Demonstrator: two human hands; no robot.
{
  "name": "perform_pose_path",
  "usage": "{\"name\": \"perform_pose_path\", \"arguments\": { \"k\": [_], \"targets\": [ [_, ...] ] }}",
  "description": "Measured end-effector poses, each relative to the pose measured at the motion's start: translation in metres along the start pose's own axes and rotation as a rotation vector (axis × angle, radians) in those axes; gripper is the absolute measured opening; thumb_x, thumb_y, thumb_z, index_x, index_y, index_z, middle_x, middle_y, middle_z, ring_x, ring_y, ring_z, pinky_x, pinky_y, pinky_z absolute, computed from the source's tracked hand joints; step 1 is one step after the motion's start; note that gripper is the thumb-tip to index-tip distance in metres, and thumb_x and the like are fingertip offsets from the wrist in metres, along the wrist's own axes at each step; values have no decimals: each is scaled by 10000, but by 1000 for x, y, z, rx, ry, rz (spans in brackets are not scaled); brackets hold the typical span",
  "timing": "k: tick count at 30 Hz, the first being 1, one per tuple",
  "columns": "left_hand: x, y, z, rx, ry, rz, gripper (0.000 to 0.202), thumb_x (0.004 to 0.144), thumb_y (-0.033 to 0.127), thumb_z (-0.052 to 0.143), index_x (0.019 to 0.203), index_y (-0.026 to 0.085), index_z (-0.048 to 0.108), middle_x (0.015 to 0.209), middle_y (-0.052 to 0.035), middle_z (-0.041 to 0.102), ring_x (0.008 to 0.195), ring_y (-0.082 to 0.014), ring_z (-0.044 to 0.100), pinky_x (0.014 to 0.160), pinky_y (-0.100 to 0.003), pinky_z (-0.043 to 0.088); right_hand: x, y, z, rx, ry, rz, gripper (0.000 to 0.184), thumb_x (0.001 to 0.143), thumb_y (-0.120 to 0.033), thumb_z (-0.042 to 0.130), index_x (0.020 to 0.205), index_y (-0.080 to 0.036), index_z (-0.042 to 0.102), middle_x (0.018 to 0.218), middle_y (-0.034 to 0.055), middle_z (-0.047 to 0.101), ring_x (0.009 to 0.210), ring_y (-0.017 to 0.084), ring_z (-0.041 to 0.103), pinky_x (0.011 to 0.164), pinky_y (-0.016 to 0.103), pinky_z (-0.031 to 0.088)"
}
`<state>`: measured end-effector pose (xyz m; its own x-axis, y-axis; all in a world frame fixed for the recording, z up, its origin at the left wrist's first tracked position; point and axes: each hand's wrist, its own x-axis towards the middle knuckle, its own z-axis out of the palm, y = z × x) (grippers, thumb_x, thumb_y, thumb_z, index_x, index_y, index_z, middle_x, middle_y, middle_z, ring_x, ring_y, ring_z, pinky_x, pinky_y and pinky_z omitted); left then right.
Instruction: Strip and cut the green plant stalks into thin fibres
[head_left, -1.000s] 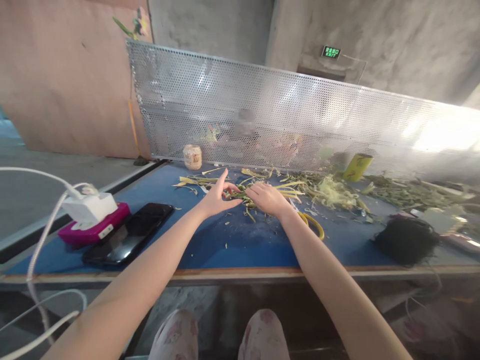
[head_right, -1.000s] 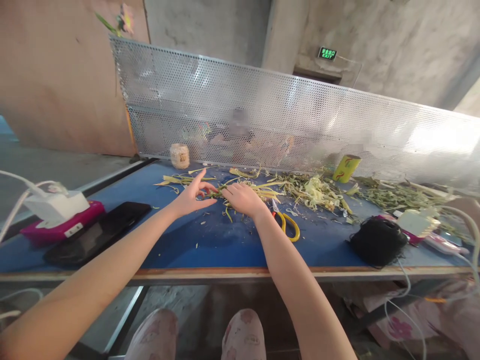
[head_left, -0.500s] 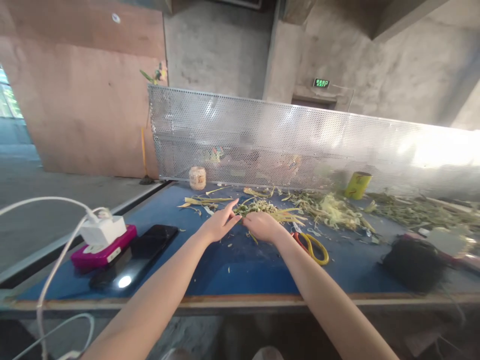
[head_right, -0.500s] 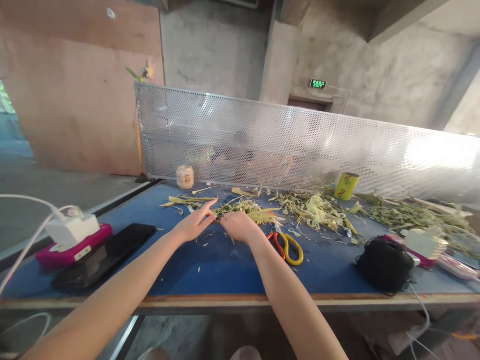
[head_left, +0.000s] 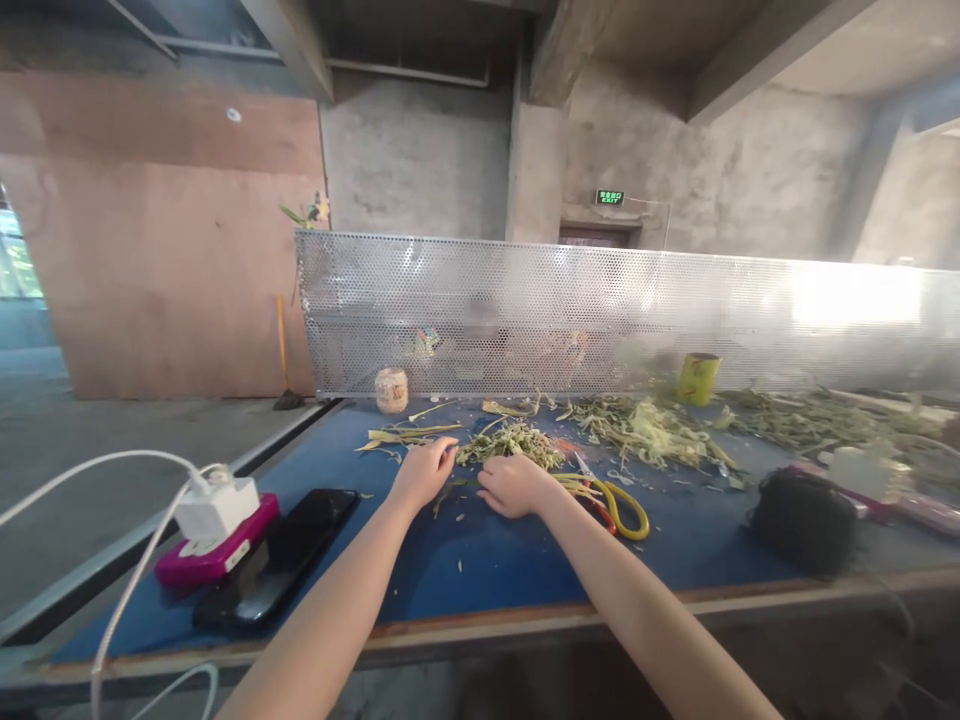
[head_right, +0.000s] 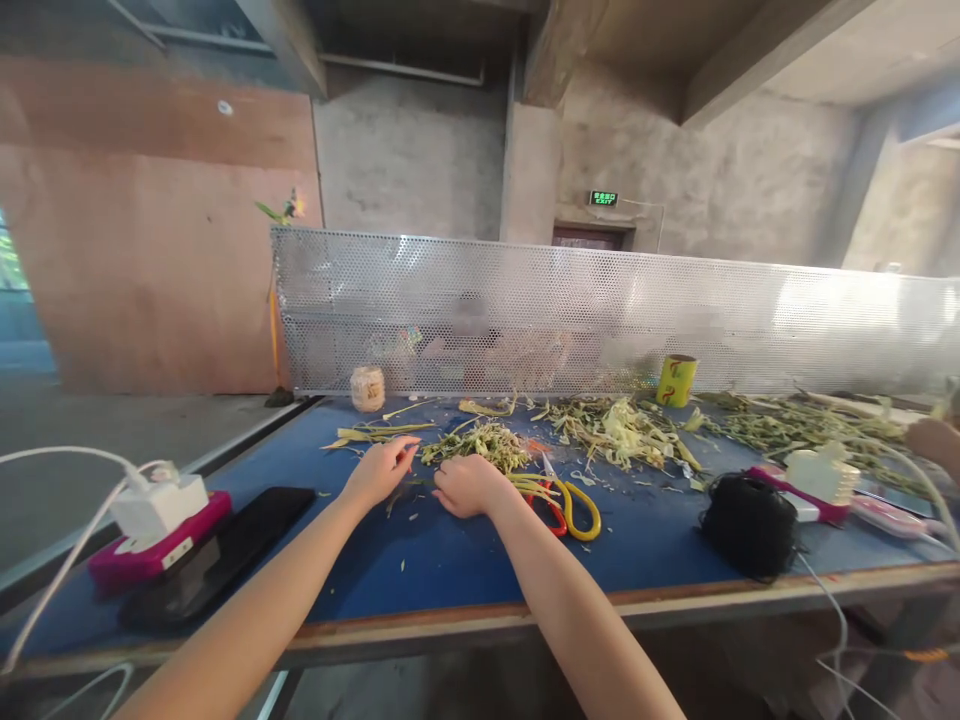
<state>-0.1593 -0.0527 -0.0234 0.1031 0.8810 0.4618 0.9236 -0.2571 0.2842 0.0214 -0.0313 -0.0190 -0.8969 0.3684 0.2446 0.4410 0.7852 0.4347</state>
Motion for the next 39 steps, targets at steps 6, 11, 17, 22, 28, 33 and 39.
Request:
{"name": "perform_pose_path", "arguments": {
  "k": [6,11,17,22,28,33,39],
  "targets": [
    [16,-18,-5,151,-23,-129,367,808,244,365,1150,125,422,691,-35,660,671,-168,606,639,-246,400,0,1,3,-22,87,30,351,869,-299,275,837,-125,578,793,89,594,728,182,557,555,272,390],
    [39,-47,-26,361,-18,-204,456,768,155,376,1222,114,358,932,-143,635,954,-259,549,806,-375,355,0,9,7,-30,158,85,330,866,-292,307,810,-120,584,790,90,592,773,188,533,630,293,393],
    [62,-73,-19,450,-100,-216,461,776,143,359,1236,118,343,1003,-155,619,971,-259,550,800,-366,370,-4,18,10,-50,219,138,274,859,-255,343,799,-128,579,798,88,587,770,188,519,650,307,389],
    [85,-70,5,482,-157,-176,474,786,116,327,1258,154,320,1019,-126,626,992,-216,551,807,-329,373,-5,20,11,-67,230,145,236,844,-244,379,797,-134,582,797,91,589,763,186,515,656,311,389],
    [104,-62,23,553,-273,-103,575,703,9,396,1256,162,356,975,-151,648,976,-250,567,836,-384,347,-3,23,13,-74,285,135,220,834,-243,389,764,-148,574,772,67,580,738,188,512,646,312,390],
    [113,-56,26,576,-330,-124,696,654,-23,415,1310,146,258,1006,-194,630,957,-269,581,797,-373,383,-5,27,10,-56,265,157,170,805,-220,429,761,-140,572,773,75,577,741,193,511,642,310,386],
    [119,-58,25,524,-339,-203,692,629,24,451,1292,85,261,1079,-241,579,966,-295,571,730,-356,422,-8,30,8,-57,256,212,192,816,-223,397,770,-151,569,796,77,573,757,193,500,649,316,381]
  ]
}}
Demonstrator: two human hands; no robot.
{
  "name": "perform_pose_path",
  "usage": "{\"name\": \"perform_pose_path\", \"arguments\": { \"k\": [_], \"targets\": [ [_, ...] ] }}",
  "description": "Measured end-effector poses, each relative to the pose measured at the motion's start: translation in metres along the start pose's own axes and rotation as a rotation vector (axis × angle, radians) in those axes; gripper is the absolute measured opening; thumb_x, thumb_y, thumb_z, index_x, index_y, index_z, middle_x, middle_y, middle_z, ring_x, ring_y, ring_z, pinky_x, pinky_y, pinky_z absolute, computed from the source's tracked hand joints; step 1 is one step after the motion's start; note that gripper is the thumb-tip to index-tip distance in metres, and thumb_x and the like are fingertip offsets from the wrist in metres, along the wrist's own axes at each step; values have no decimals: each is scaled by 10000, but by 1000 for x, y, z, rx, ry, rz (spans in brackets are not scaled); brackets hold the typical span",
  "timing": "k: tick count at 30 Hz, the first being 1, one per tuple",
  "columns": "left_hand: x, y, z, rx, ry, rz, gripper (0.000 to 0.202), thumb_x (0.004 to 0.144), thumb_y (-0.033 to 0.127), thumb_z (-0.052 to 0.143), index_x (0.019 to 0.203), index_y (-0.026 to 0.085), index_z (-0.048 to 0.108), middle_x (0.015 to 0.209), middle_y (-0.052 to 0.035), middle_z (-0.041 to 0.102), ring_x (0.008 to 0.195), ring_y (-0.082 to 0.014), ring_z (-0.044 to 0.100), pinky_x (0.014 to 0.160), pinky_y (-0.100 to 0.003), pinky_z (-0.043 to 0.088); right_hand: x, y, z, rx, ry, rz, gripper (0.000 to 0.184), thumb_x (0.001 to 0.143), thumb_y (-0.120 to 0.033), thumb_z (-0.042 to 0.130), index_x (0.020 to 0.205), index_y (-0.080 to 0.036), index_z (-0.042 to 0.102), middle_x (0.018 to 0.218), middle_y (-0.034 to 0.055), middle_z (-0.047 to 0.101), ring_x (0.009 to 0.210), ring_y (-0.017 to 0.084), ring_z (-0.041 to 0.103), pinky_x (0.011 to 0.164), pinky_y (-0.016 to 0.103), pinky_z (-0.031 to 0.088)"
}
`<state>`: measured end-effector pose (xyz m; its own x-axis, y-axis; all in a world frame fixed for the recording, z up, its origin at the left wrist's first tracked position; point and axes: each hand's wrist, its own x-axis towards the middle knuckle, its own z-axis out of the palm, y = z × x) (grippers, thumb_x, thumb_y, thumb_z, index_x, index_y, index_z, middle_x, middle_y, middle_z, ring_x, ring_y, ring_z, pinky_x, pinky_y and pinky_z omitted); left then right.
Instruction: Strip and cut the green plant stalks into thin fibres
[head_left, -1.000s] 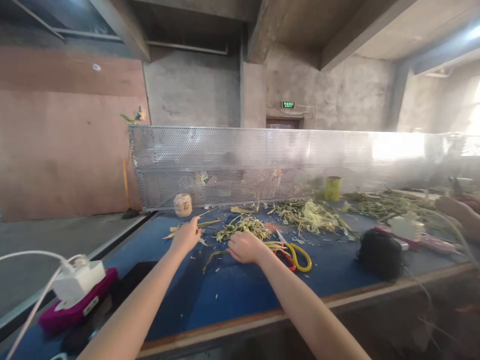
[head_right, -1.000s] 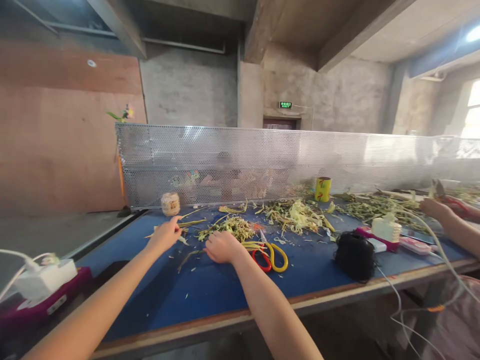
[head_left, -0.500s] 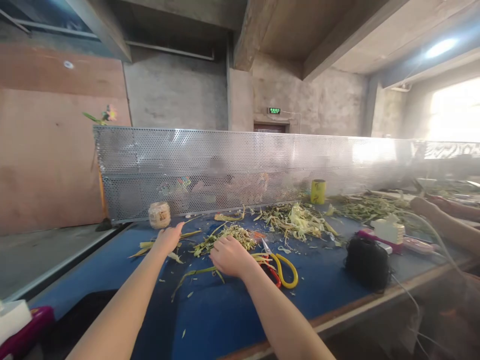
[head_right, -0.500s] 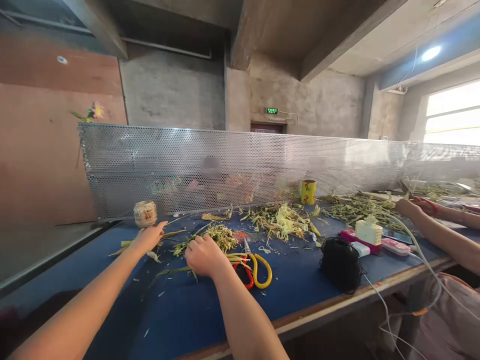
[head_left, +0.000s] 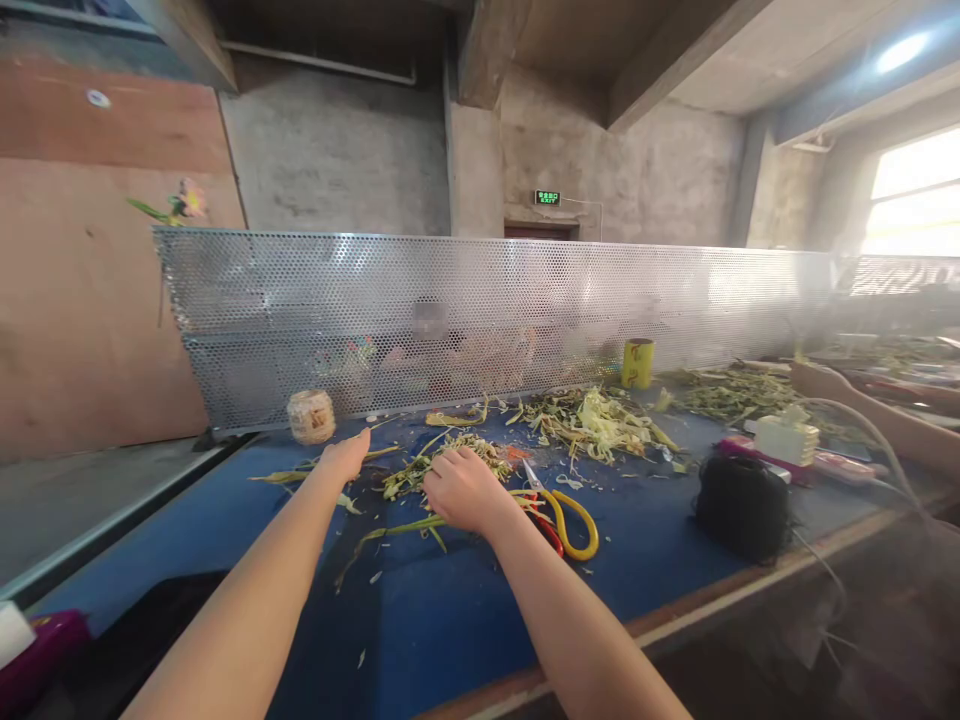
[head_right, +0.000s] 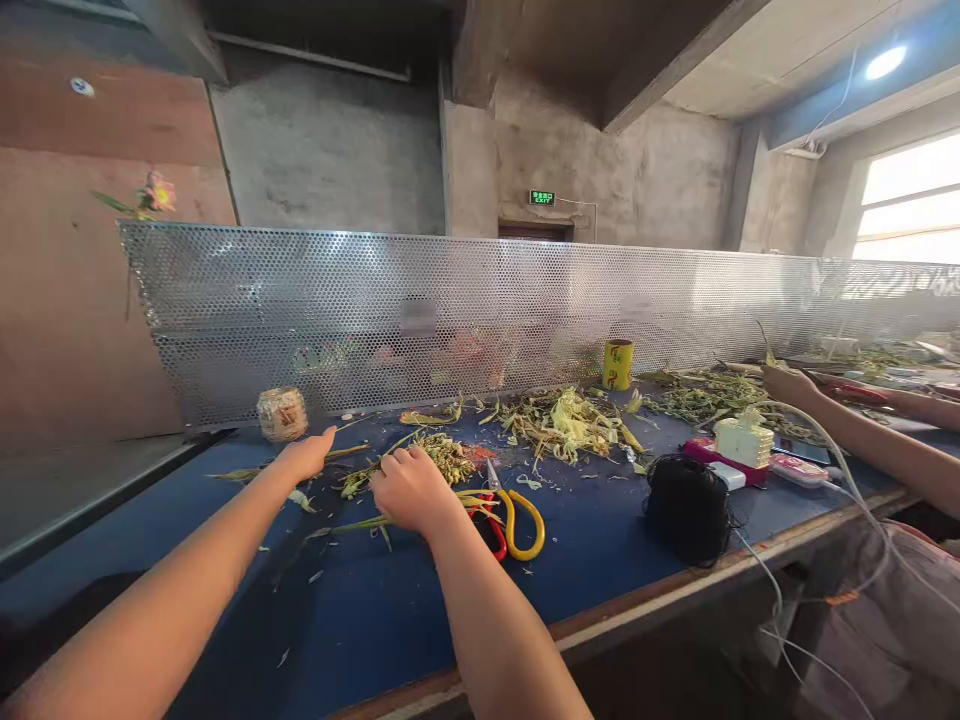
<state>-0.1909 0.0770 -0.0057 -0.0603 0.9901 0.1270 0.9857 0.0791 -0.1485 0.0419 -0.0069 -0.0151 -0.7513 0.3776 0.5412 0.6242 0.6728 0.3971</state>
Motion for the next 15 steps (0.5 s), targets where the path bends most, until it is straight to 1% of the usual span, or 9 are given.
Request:
{"name": "perform_pose_path", "arguments": {
  "k": [2,4,7,10,12,13,14,15],
  "targets": [
    [0,-2,-1,-31,20,-19,712,637,41,453,1307,46,211,1062,-259,579,960,-301,570,734,-358,419,-1,2,-1,-10,13,54,203,821,-221,383,769,-155,568,796,76,571,758,193,497,650,317,380],
    [-2,-4,-3,-69,48,-30,727,651,60,450,1314,7,158,1014,-260,598,933,-292,581,724,-341,420,-3,6,-4,-18,31,142,206,821,-216,383,764,-155,571,794,80,572,763,194,499,659,316,380],
    [-6,-11,-7,-146,92,-25,719,673,79,435,1311,-21,119,930,-212,635,857,-237,607,702,-289,421,-9,16,-8,-3,48,316,213,823,-210,381,769,-161,581,800,86,580,788,193,513,677,305,386],
    [-8,-22,-12,-234,137,7,665,691,99,425,1297,2,168,888,-140,653,819,-180,611,716,-245,419,-23,27,-13,30,32,567,244,838,-205,350,798,-164,587,835,93,584,820,185,530,695,286,399],
    [-8,-30,-16,-290,159,28,632,694,117,435,1282,36,219,900,-106,654,821,-156,608,734,-227,420,-38,36,-19,61,-67,735,253,838,-208,343,817,-153,589,866,112,586,853,196,543,684,279,407],
    [-8,-34,-18,-315,168,31,628,691,126,446,1277,50,235,926,-99,650,823,-150,607,738,-222,422,-47,40,-22,86,-150,809,258,838,-208,335,844,-147,586,892,118,588,860,204,554,669,278,411],
    [-8,-38,-19,-339,177,26,636,686,136,459,1277,55,238,965,-104,640,824,-149,607,737,-223,426,-56,43,-26,117,-258,880,264,836,-203,329,875,-142,583,926,124,588,868,210,563,661,278,413],
    [-8,-41,-21,-359,186,16,652,679,144,472,1279,54,234,1004,-116,627,824,-153,608,732,-227,431,-64,47,-30,129,-311,907,257,825,-192,343,872,-128,587,920,133,597,837,214,581,644,278,415]
  ]
}}
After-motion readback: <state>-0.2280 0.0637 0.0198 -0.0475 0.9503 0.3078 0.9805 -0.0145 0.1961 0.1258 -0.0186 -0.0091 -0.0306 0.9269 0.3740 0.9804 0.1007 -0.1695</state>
